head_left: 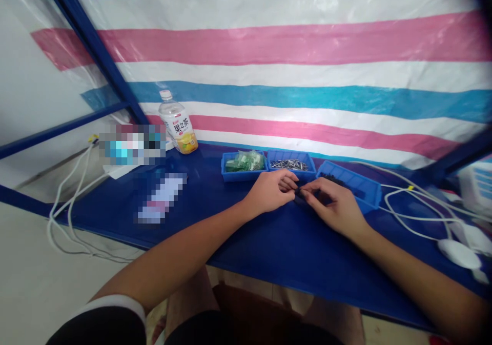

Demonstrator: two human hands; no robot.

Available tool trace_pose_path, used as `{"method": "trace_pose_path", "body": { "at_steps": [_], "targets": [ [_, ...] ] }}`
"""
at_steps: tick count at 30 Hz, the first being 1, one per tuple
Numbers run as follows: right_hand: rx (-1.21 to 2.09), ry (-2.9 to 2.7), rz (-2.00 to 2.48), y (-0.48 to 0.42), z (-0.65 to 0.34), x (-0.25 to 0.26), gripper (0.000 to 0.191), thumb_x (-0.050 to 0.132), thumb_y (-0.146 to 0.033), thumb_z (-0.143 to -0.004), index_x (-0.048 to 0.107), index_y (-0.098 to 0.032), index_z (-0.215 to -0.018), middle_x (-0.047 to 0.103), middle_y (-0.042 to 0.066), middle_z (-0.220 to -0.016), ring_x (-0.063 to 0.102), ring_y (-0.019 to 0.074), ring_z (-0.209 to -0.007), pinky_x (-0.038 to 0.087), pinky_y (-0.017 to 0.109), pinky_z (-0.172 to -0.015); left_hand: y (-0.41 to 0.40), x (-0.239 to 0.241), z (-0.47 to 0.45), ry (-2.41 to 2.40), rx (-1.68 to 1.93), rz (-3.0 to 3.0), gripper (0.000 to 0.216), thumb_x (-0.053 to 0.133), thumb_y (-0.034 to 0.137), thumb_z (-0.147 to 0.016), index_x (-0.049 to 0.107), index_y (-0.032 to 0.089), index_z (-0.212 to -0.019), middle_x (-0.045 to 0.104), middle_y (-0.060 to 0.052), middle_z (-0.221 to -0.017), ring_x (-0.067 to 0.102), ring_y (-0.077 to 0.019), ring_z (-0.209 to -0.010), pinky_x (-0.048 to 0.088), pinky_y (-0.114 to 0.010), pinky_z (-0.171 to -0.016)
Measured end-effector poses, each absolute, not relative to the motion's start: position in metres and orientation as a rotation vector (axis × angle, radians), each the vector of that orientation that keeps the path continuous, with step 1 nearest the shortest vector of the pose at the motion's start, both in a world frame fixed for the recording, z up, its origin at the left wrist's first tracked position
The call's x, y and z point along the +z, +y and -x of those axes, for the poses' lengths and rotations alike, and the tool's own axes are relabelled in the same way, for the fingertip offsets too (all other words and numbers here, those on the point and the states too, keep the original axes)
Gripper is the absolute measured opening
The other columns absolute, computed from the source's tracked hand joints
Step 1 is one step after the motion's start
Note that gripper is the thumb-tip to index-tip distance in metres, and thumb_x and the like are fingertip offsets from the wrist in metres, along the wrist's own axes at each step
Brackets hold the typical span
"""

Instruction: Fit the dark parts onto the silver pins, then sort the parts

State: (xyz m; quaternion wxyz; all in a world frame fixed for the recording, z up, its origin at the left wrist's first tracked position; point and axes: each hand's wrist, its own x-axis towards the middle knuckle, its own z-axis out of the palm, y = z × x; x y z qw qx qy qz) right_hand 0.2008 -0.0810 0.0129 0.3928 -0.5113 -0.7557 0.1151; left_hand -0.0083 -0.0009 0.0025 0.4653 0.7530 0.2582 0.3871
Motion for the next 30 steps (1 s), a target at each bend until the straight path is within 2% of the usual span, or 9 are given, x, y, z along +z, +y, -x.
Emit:
{"method": "trace_pose_path", "body": {
  "at_steps": [6, 11, 15, 19, 24, 27, 30],
  "targets": [
    [0.327, -1.901, 1.387, -0.079, -0.203, 0.009, 0.015, 0.067, -0.036, -0.102, 0.077, -0.025, -0.104, 0.076, 0.004, -0.090, 0.068, 0.0202, -0.075, 0.050, 0.032, -0.062, 0.000, 0.003, 0.008, 0.641, 0.945, -1.685, 0.032, 0.077, 0.006, -0.080, 0.072, 0.012, -0.112, 0.081, -0.010, -0.096, 0.079, -0.0167, -0.085, 0.067, -0.034, -0.087],
    [0.365, -1.985, 1.370, -0.077, -0.204, 0.006, 0.017, 0.064, -0.036, -0.103, 0.077, -0.025, -0.105, 0.078, 0.005, -0.094, 0.071, 0.0218, -0.080, 0.053, 0.035, -0.071, -0.006, 0.003, 0.004, 0.606, 1.029, -1.658, 0.031, 0.076, 0.008, -0.085, 0.071, 0.013, -0.115, 0.081, -0.012, -0.102, 0.080, -0.0180, -0.091, 0.066, -0.034, -0.089],
    [0.450, -1.950, 1.403, -0.076, -0.202, 0.005, 0.022, 0.061, -0.039, -0.104, 0.077, -0.025, -0.101, 0.078, 0.005, -0.094, 0.070, 0.0228, -0.081, 0.053, 0.037, -0.073, -0.008, 0.005, 0.003, 0.569, 1.025, -1.610, 0.052, 0.082, 0.011, -0.085, 0.064, 0.017, -0.134, 0.079, -0.015, -0.120, 0.080, -0.0190, -0.097, 0.066, -0.035, -0.090],
    [0.674, -1.686, 1.399, -0.077, -0.199, 0.009, 0.028, 0.066, -0.050, -0.102, 0.075, -0.023, -0.098, 0.078, 0.005, -0.088, 0.068, 0.0202, -0.074, 0.052, 0.033, -0.066, -0.007, 0.008, 0.005, 0.573, 1.031, -1.608, 0.074, 0.087, 0.013, -0.082, 0.054, 0.022, -0.148, 0.070, -0.018, -0.141, 0.079, -0.0213, -0.106, 0.065, -0.037, -0.094],
    [0.924, -1.101, 1.317, -0.080, -0.198, 0.022, 0.038, 0.075, -0.060, -0.094, 0.070, -0.023, -0.100, 0.075, 0.003, -0.081, 0.059, 0.0125, -0.054, 0.036, 0.022, -0.043, -0.005, 0.006, 0.007, 0.694, 1.013, -1.806, 0.059, 0.082, 0.016, -0.087, 0.060, 0.020, -0.142, 0.077, -0.014, -0.127, 0.078, -0.0214, -0.103, 0.064, -0.033, -0.084],
    [0.992, -0.847, 1.325, -0.081, -0.200, 0.027, 0.043, 0.076, -0.064, -0.091, 0.068, -0.022, -0.097, 0.072, 0.002, -0.077, 0.057, 0.0115, -0.047, 0.029, 0.021, -0.037, -0.004, 0.004, 0.007, 0.698, 0.999, -1.950, 0.052, 0.076, 0.015, -0.090, 0.062, 0.019, -0.140, 0.079, -0.011, -0.122, 0.077, -0.0212, -0.103, 0.063, -0.033, -0.083],
    [1.018, -0.987, 1.385, -0.082, -0.203, 0.027, 0.043, 0.070, -0.065, -0.094, 0.067, -0.022, -0.091, 0.070, 0.001, -0.071, 0.056, 0.0128, -0.045, 0.029, 0.024, -0.037, -0.004, 0.003, 0.008, 0.701, 0.992, -2.027, 0.054, 0.065, 0.002, -0.089, 0.062, 0.018, -0.140, 0.079, -0.011, -0.122, 0.077, -0.0197, -0.102, 0.063, -0.034, -0.085]
  ]
}}
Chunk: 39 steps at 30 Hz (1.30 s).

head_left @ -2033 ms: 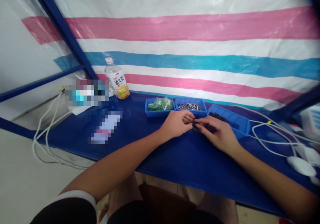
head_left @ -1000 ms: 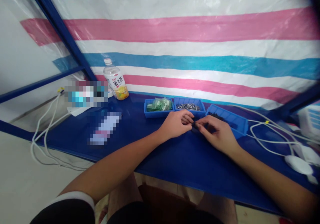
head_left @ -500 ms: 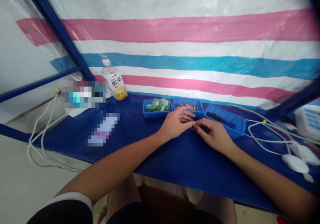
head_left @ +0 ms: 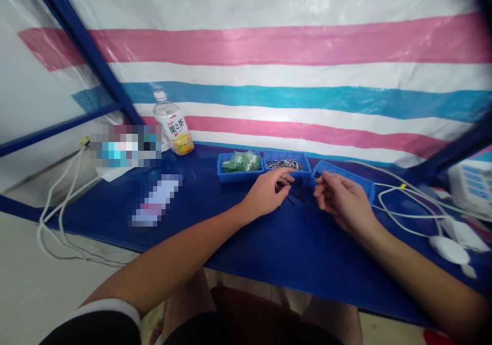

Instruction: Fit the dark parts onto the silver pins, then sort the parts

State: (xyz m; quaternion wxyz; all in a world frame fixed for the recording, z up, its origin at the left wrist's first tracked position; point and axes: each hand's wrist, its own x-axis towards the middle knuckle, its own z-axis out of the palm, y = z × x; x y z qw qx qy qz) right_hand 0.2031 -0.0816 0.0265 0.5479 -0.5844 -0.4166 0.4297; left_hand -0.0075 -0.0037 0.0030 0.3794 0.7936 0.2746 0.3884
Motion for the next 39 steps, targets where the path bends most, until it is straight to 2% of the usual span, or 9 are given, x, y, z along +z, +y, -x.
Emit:
{"method": "trace_pose_path", "body": {
  "at_steps": [4, 6, 8, 13, 15, 19, 25, 32, 39],
  "targets": [
    [0.551, -1.702, 1.556, -0.085, -0.207, 0.026, 0.035, 0.059, -0.055, -0.104, 0.072, -0.023, -0.096, 0.075, 0.005, -0.083, 0.067, 0.0191, -0.063, 0.048, 0.032, -0.058, -0.002, 0.004, 0.009, 0.716, 1.011, -2.052, 0.050, 0.059, 0.000, -0.089, 0.066, 0.016, -0.135, 0.079, -0.012, -0.121, 0.077, -0.0203, -0.105, 0.063, -0.034, -0.088],
    [0.224, -1.995, 1.648, -0.088, -0.211, 0.026, 0.030, 0.057, -0.049, -0.105, 0.072, -0.023, -0.103, 0.078, 0.009, -0.096, 0.072, 0.0239, -0.075, 0.050, 0.036, -0.067, -0.002, 0.004, 0.009, 0.711, 1.018, -2.057, 0.045, 0.059, 0.002, -0.091, 0.067, 0.016, -0.133, 0.080, -0.011, -0.120, 0.077, -0.0205, -0.105, 0.063, -0.034, -0.088],
    [0.068, -2.124, 1.777, -0.090, -0.216, 0.023, 0.030, 0.057, -0.050, -0.104, 0.069, -0.022, -0.108, 0.078, 0.010, -0.094, 0.072, 0.0266, -0.075, 0.046, 0.036, -0.063, -0.001, 0.004, 0.009, 0.713, 1.018, -2.062, 0.044, 0.060, 0.003, -0.091, 0.067, 0.016, -0.132, 0.080, -0.011, -0.119, 0.077, -0.0203, -0.104, 0.063, -0.034, -0.088],
    [0.197, -2.239, 1.793, -0.092, -0.232, 0.006, 0.024, 0.064, -0.046, -0.101, 0.061, -0.024, -0.108, 0.070, 0.003, -0.067, 0.067, 0.0245, -0.056, 0.038, 0.034, -0.052, -0.002, 0.005, 0.008, 0.734, 0.999, -2.055, 0.040, 0.062, 0.007, -0.092, 0.068, 0.016, -0.130, 0.081, -0.011, -0.117, 0.077, -0.0206, -0.102, 0.063, -0.034, -0.085],
    [0.209, -2.284, 1.674, -0.090, -0.235, -0.001, 0.014, 0.061, -0.032, -0.101, 0.060, -0.023, -0.112, 0.074, 0.006, -0.081, 0.071, 0.0254, -0.066, 0.046, 0.035, -0.058, -0.003, 0.004, 0.008, 0.718, 0.998, -2.063, 0.039, 0.062, 0.009, -0.093, 0.068, 0.016, -0.131, 0.080, -0.011, -0.117, 0.077, -0.0207, -0.103, 0.063, -0.033, -0.086],
    [0.098, -2.305, 1.516, -0.082, -0.228, -0.006, 0.017, 0.055, -0.020, -0.101, 0.065, -0.023, -0.115, 0.074, 0.012, -0.106, 0.074, 0.0277, -0.090, 0.056, 0.039, -0.076, -0.005, 0.002, 0.008, 0.680, 0.985, -2.135, 0.040, 0.061, 0.010, -0.093, 0.068, 0.017, -0.132, 0.079, -0.011, -0.119, 0.077, -0.0201, -0.102, 0.064, -0.035, -0.090],
    [0.073, -2.304, 1.423, -0.070, -0.209, -0.007, 0.025, 0.048, -0.017, -0.105, 0.068, -0.019, -0.120, 0.068, 0.015, -0.110, 0.069, 0.0313, -0.102, 0.059, 0.047, -0.091, -0.003, -0.002, 0.008, 0.691, 0.943, -2.209, 0.043, 0.059, 0.008, -0.093, 0.067, 0.017, -0.134, 0.078, -0.011, -0.122, 0.076, -0.0203, -0.105, 0.063, -0.037, -0.097],
    [0.090, -2.309, 1.316, -0.070, -0.210, -0.008, 0.033, 0.048, -0.018, -0.107, 0.068, -0.022, -0.133, 0.069, 0.015, -0.121, 0.067, 0.0318, -0.111, 0.058, 0.052, -0.098, 0.002, -0.004, 0.010, 0.740, 0.878, -2.286, 0.046, 0.065, 0.006, -0.086, 0.069, 0.016, -0.131, 0.076, -0.010, -0.123, 0.073, -0.0185, -0.091, 0.062, -0.037, -0.093],
    [0.028, -2.391, 1.254, -0.067, -0.209, -0.008, 0.031, 0.052, -0.024, -0.108, 0.075, -0.025, -0.129, 0.073, 0.014, -0.122, 0.067, 0.0320, -0.109, 0.060, 0.051, -0.094, 0.000, -0.006, 0.010, 0.738, 0.878, -2.329, 0.047, 0.065, 0.005, -0.085, 0.069, 0.016, -0.131, 0.076, -0.010, -0.121, 0.073, -0.0195, -0.094, 0.061, -0.037, -0.094]
  ]
}}
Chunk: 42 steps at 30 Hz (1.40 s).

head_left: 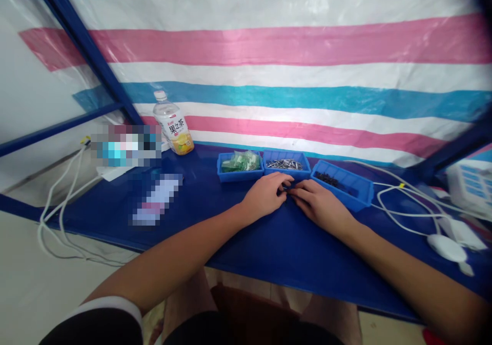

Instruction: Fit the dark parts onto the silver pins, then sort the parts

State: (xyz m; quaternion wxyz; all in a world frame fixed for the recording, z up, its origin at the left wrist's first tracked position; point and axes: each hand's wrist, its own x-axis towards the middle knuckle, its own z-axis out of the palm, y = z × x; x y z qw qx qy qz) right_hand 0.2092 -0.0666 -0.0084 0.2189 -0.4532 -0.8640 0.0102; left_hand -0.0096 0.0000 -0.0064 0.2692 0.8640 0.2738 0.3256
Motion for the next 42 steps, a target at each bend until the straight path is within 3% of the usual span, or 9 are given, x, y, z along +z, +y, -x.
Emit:
{"method": "trace_pose_path", "body": {
  "at_steps": [19, 22, 26, 30, 42],
  "targets": [
    [-0.018, -2.296, 1.302, -0.064, -0.205, 0.000, 0.019, 0.054, -0.018, -0.103, 0.071, -0.022, -0.112, 0.072, 0.012, -0.105, 0.070, 0.0289, -0.098, 0.059, 0.045, -0.088, 0.003, -0.003, 0.010, 0.806, 0.862, -2.294, 0.027, 0.069, 0.005, -0.087, 0.079, 0.016, -0.109, 0.083, -0.006, -0.102, 0.076, -0.0182, -0.088, 0.062, -0.033, -0.090],
    [0.027, -2.246, 1.278, -0.066, -0.205, 0.004, 0.017, 0.054, -0.019, -0.104, 0.069, -0.023, -0.112, 0.072, 0.012, -0.107, 0.071, 0.0282, -0.098, 0.060, 0.045, -0.088, 0.002, -0.002, 0.010, 0.808, 0.874, -2.319, 0.024, 0.071, 0.011, -0.089, 0.079, 0.017, -0.111, 0.082, -0.007, -0.105, 0.076, -0.0199, -0.090, 0.062, -0.034, -0.090],
    [0.085, -2.148, 1.233, -0.072, -0.204, 0.008, 0.014, 0.056, -0.022, -0.105, 0.067, -0.025, -0.113, 0.073, 0.011, -0.109, 0.072, 0.0264, -0.096, 0.061, 0.043, -0.085, -0.001, 0.002, 0.011, 0.756, 0.902, -2.360, 0.033, 0.068, 0.020, -0.095, 0.077, 0.019, -0.127, 0.083, -0.007, -0.112, 0.076, -0.0234, -0.099, 0.060, -0.039, -0.098],
    [0.125, -2.120, 1.165, -0.076, -0.203, 0.009, 0.011, 0.057, -0.024, -0.105, 0.066, -0.025, -0.112, 0.073, 0.010, -0.107, 0.072, 0.0242, -0.091, 0.060, 0.041, -0.080, -0.005, 0.006, 0.011, 0.624, 0.934, -2.362, 0.036, 0.059, 0.018, -0.100, 0.077, 0.020, -0.131, 0.082, -0.008, -0.119, 0.077, -0.0228, -0.103, 0.060, -0.039, -0.099],
    [0.107, -2.080, 1.139, -0.079, -0.198, 0.009, 0.026, 0.058, -0.024, -0.105, 0.077, -0.028, -0.123, 0.080, 0.010, -0.121, 0.077, 0.0272, -0.109, 0.062, 0.046, -0.098, -0.004, 0.009, 0.010, 0.626, 1.136, -2.136, 0.024, 0.062, 0.018, -0.100, 0.080, 0.018, -0.115, 0.082, -0.009, -0.114, 0.079, -0.0195, -0.098, 0.065, -0.033, -0.090]
  ]
}}
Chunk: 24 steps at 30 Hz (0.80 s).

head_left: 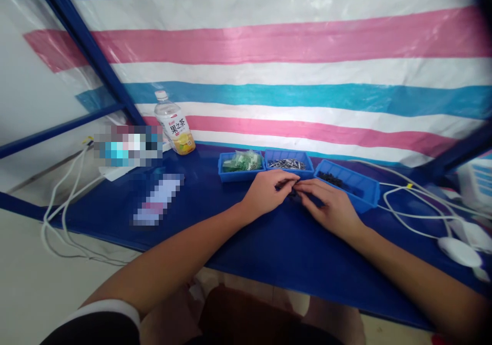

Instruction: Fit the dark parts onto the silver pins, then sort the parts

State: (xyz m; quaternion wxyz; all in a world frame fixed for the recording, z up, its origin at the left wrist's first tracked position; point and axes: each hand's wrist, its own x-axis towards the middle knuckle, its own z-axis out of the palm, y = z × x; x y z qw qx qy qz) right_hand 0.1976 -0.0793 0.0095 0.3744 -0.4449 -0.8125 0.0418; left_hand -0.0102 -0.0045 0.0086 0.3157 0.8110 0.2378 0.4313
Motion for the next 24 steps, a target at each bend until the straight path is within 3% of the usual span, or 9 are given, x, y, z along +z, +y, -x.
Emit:
{"method": "trace_pose_path", "body": {
  "at_steps": [4, 9, 15, 24],
  "targets": [
    [0.066, -2.035, 1.166, -0.080, -0.198, 0.007, 0.017, 0.062, -0.027, -0.105, 0.074, -0.025, -0.116, 0.080, 0.009, -0.113, 0.077, 0.0258, -0.100, 0.064, 0.043, -0.090, -0.004, 0.007, 0.009, 0.640, 1.150, -2.037, 0.012, 0.065, 0.016, -0.096, 0.074, 0.017, -0.104, 0.079, -0.007, -0.104, 0.078, -0.0164, -0.088, 0.066, -0.028, -0.080],
    [0.135, -1.901, 1.308, -0.082, -0.200, 0.010, 0.011, 0.065, -0.030, -0.104, 0.069, -0.026, -0.113, 0.076, 0.007, -0.107, 0.073, 0.0203, -0.080, 0.057, 0.030, -0.057, -0.005, 0.005, 0.008, 0.616, 1.091, -1.986, 0.014, 0.072, 0.016, -0.093, 0.064, 0.017, -0.105, 0.076, -0.004, -0.096, 0.077, -0.0144, -0.082, 0.065, -0.026, -0.078],
    [0.082, -1.993, 1.223, -0.081, -0.204, 0.009, 0.009, 0.063, -0.025, -0.104, 0.070, -0.027, -0.110, 0.075, 0.005, -0.105, 0.073, 0.0218, -0.086, 0.060, 0.036, -0.076, -0.004, 0.000, 0.006, 0.585, 1.012, -1.996, 0.015, 0.077, 0.010, -0.087, 0.072, 0.016, -0.100, 0.079, -0.005, -0.096, 0.077, -0.0149, -0.084, 0.066, -0.029, -0.083],
    [0.315, -1.973, 1.316, -0.081, -0.207, 0.000, 0.008, 0.069, -0.026, -0.099, 0.070, -0.028, -0.107, 0.077, 0.003, -0.106, 0.073, 0.0210, -0.087, 0.058, 0.035, -0.076, -0.004, -0.004, 0.003, 0.543, 1.001, -1.671, 0.023, 0.075, 0.002, -0.085, 0.072, 0.015, -0.104, 0.079, -0.009, -0.101, 0.081, -0.0199, -0.096, 0.068, -0.034, -0.087]
  ]
}}
